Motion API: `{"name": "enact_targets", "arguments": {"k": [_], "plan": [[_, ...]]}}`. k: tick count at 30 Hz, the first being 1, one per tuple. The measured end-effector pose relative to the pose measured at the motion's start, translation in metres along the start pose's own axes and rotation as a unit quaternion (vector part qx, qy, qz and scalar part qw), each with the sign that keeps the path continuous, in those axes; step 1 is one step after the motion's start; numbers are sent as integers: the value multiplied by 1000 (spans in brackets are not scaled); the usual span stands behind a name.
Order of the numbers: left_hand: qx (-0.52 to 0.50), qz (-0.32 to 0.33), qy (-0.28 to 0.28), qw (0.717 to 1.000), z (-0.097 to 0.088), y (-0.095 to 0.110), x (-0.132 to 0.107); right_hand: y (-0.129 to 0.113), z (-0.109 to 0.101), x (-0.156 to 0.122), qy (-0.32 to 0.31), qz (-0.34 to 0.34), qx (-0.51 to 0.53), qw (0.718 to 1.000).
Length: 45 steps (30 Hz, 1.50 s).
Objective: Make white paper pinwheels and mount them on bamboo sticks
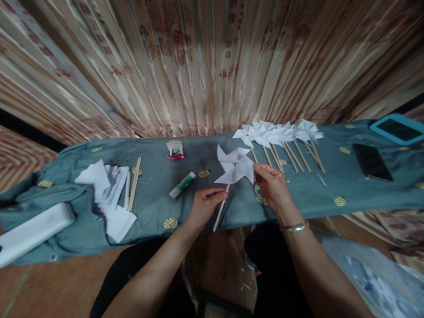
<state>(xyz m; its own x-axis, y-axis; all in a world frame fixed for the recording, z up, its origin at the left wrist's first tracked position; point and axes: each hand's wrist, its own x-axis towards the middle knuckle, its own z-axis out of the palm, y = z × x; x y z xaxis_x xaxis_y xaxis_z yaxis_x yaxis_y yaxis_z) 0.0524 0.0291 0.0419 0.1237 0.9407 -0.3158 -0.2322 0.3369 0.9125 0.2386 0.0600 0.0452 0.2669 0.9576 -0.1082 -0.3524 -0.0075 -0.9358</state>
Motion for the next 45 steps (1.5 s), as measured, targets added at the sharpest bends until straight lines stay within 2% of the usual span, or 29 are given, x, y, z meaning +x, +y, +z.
{"name": "enact_targets", "arguments": {"k": [14,45], "plan": [[0,1,38,999,1,0,1,0,4,-6,-8,32,10,999],[-38,7,56,998,4,-2,6,7,19,-25,-56,84,-20,995]]}}
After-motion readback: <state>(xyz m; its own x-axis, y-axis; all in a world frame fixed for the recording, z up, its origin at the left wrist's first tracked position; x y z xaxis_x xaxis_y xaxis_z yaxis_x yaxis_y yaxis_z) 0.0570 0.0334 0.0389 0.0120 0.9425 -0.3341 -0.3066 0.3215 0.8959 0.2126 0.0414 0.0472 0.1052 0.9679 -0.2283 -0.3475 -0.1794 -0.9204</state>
